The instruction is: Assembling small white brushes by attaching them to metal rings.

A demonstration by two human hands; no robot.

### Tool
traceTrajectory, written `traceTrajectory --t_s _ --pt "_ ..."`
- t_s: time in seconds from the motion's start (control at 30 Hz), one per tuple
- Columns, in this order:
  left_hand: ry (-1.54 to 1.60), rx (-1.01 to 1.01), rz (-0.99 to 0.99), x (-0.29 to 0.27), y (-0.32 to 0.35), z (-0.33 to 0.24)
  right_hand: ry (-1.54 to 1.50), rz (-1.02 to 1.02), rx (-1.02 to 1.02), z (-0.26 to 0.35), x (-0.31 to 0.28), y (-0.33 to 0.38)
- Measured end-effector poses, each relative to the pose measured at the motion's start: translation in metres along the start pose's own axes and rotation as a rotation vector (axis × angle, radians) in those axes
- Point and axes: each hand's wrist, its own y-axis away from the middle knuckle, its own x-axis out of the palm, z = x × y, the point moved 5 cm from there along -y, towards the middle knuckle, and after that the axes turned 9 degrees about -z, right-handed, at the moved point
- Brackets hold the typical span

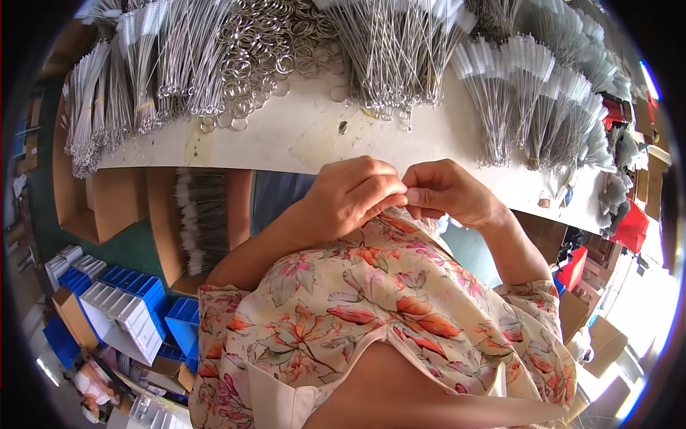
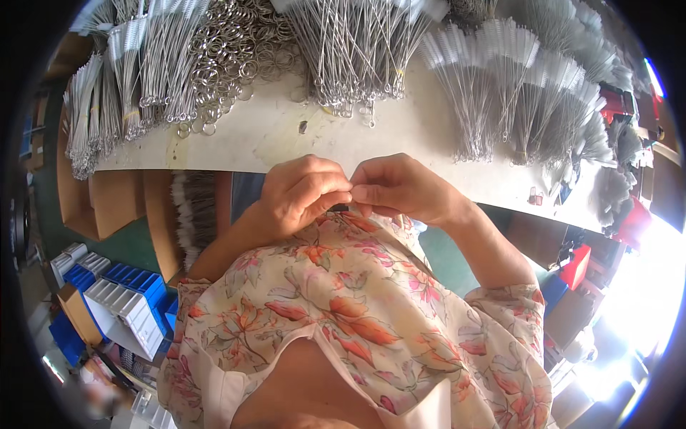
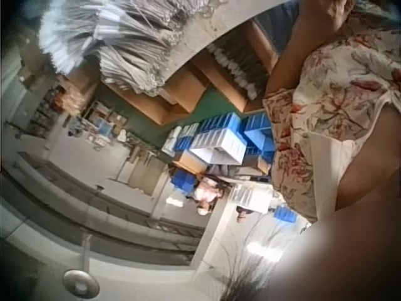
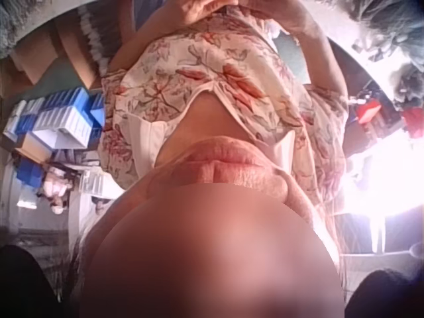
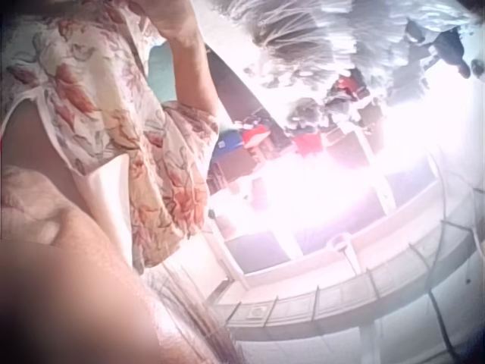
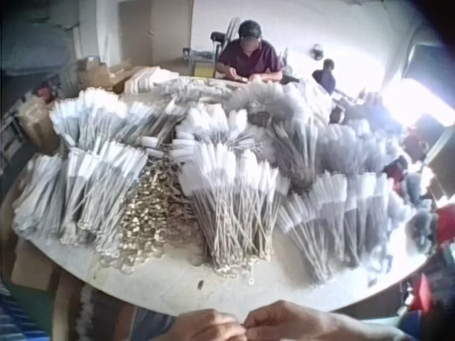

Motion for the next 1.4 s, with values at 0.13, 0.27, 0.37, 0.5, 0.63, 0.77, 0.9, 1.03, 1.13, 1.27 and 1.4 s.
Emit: traceTrajectory --t_s 0.13,0.27,0.37,0.5,0.63,0.77,0.9,1.03,1.13,1.27,1.4 --pt "-0.325 -0.218 -0.146 -0.044 -0.016 0.041 0.72 -0.409 -0.357 0.031 -0.026 0.009" --pt "-0.508 -0.243 0.058 -0.059 -0.038 0.078 1.574 -0.597 -0.447 0.018 -0.019 -0.017" --pt "-0.661 -0.083 0.145 -0.05 -0.038 0.079 0.931 -0.532 -0.686 0.032 -0.004 -0.025" --pt "-0.381 -0.194 -0.156 -0.062 -0.036 0.064 0.1 -0.462 -0.546 0.051 -0.004 -0.024" --pt "0.023 -0.322 -0.407 -0.059 -0.038 0.023 -0.07 -0.352 -0.526 0.072 0.01 -0.026" --pt "0.034 -0.202 -0.482 -0.051 -0.041 0.02 -0.118 -0.345 -0.577 0.075 0.019 -0.026" --pt "0.505 -0.426 -0.577 -0.052 -0.034 0.026 0.24 -0.586 -1.084 0.08 0.033 -0.013" --pt "0.66 -0.5 -0.462 -0.063 -0.036 0.009 0.661 -0.78 -1.604 0.088 0.045 0.004" --pt "0.516 -0.334 -0.374 -0.073 -0.038 -0.005 0.787 -0.8 -1.719 0.091 0.052 0.01" --pt "0.388 -0.432 -0.268 -0.079 -0.035 -0.014 0.909 -0.788 -1.758 0.089 0.06 0.008" --pt "0.171 -0.356 -0.285 -0.084 -0.037 -0.022 0.568 -0.562 -1.511 0.09 0.048 -0.004"
